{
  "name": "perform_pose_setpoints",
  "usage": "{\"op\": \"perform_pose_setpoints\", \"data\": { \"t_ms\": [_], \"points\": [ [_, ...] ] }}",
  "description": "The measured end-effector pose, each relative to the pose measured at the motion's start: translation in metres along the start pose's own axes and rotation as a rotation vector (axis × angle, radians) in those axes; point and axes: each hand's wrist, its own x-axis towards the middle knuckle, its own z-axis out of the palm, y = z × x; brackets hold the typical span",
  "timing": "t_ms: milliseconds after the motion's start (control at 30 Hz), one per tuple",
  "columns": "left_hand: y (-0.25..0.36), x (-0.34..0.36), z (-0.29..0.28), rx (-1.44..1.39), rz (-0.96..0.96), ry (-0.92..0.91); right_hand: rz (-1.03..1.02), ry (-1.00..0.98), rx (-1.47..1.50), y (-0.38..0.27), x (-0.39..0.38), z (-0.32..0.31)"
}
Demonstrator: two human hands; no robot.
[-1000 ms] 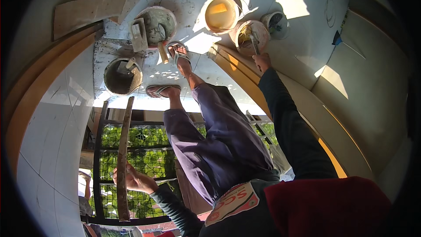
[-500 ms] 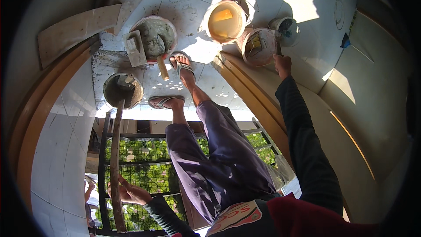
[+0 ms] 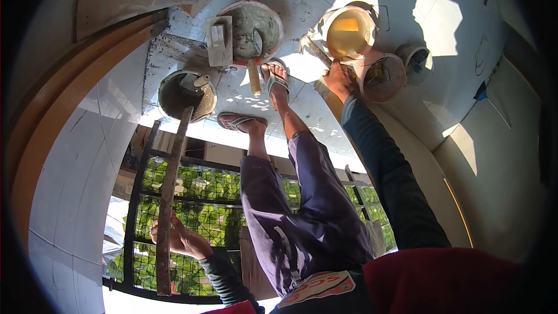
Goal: The person applies plaster to a wall corner with a trowel, wipes the surface with a sponge, and secures a tile by hammering a wooden block against it.
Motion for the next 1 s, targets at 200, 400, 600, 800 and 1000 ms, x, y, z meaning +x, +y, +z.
{"op": "perform_pose_setpoints", "data": {
  "t_ms": [200,400,600,800,1000],
  "points": [
    [-0.022,-0.002,-0.002,-0.046,-0.018,-0.014,-0.099,0.087,-0.069,0.002,0.031,0.091],
    [-0.044,-0.008,-0.007,-0.123,-0.113,0.002,0.046,0.049,0.053,0.019,0.035,0.152],
    [-0.062,-0.016,-0.02,-0.048,-0.19,0.061,-0.108,0.071,0.25,0.078,0.06,0.275],
    [-0.077,-0.012,0.003,-0.197,-0.118,0.1,-0.414,0.053,-0.358,0.134,0.12,0.327],
    [-0.096,-0.016,0.016,-0.203,-0.099,0.082,-0.304,0.366,0.151,0.034,0.069,0.227]
  ]
}}
